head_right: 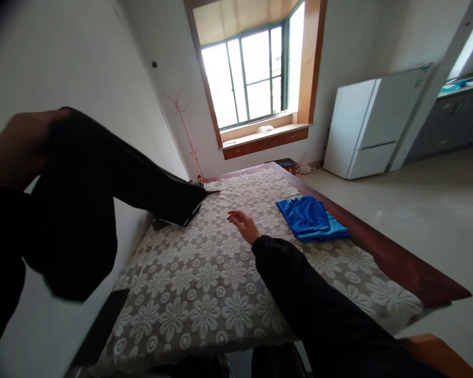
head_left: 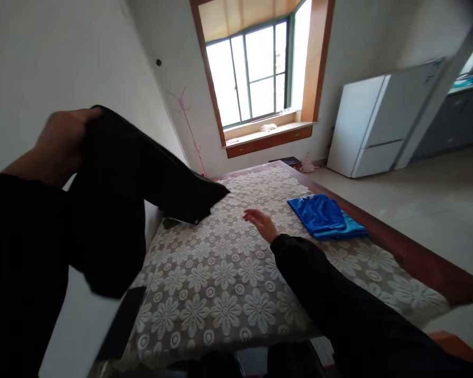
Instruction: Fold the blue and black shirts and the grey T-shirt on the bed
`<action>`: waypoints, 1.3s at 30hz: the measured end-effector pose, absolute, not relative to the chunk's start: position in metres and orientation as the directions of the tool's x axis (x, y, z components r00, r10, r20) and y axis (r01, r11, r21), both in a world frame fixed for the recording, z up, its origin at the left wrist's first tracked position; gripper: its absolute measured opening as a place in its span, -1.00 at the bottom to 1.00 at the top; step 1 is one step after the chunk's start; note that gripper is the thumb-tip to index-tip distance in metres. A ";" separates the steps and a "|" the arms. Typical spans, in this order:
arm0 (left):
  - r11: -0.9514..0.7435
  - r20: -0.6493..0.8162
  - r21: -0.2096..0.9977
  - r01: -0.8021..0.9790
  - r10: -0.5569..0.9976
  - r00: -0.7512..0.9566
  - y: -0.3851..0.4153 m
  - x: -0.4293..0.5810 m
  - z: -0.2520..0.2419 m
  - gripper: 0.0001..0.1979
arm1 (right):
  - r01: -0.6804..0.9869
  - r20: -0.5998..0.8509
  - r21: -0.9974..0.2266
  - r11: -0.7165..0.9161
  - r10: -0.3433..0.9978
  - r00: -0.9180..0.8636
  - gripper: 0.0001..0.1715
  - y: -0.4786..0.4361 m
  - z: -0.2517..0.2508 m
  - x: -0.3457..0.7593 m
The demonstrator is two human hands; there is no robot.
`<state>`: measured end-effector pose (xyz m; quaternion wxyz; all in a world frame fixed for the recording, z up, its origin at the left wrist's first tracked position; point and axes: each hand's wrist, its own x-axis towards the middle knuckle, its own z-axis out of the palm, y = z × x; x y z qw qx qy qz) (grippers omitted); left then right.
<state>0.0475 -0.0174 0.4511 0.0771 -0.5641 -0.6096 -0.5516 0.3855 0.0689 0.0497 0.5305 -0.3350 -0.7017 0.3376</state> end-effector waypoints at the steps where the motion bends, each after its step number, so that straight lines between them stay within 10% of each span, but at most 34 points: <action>1: -0.259 0.648 0.645 0.719 0.683 -0.336 -0.025 0.057 0.444 -0.49 | 0.005 0.539 -0.838 0.546 0.829 -0.149 -0.50 0.063 0.069 0.391; 7: -0.195 0.268 0.913 0.359 0.949 -0.166 -0.058 0.130 0.362 -0.70 | -0.266 0.677 -0.728 0.632 0.724 -0.133 -0.65 -0.012 0.199 0.427; 12: -0.091 0.083 0.995 0.029 0.977 0.199 -0.095 0.190 0.310 -0.73 | -0.151 0.621 -0.758 0.634 0.631 -0.465 -0.47 -0.082 0.241 0.421; 17: 0.092 0.051 0.975 -0.203 0.793 0.607 -0.113 0.214 0.271 -0.44 | 0.082 0.588 -0.729 0.680 0.683 -0.433 -0.20 -0.090 0.212 0.418; 25: -0.579 0.359 0.789 0.205 0.706 0.611 -0.067 0.188 0.187 -0.22 | 0.378 0.593 -0.573 0.727 0.686 -0.421 -0.44 -0.070 0.168 0.436; 31: -0.725 0.594 0.492 0.481 0.684 0.423 -0.051 0.139 0.128 -0.16 | 0.244 0.470 -0.782 0.573 0.800 -0.372 -0.71 -0.056 0.169 0.468; 39: -0.422 0.290 0.862 0.280 0.864 0.411 -0.009 0.129 0.088 -0.26 | 0.258 0.347 -0.846 0.467 0.849 -0.399 -0.49 -0.049 0.182 0.492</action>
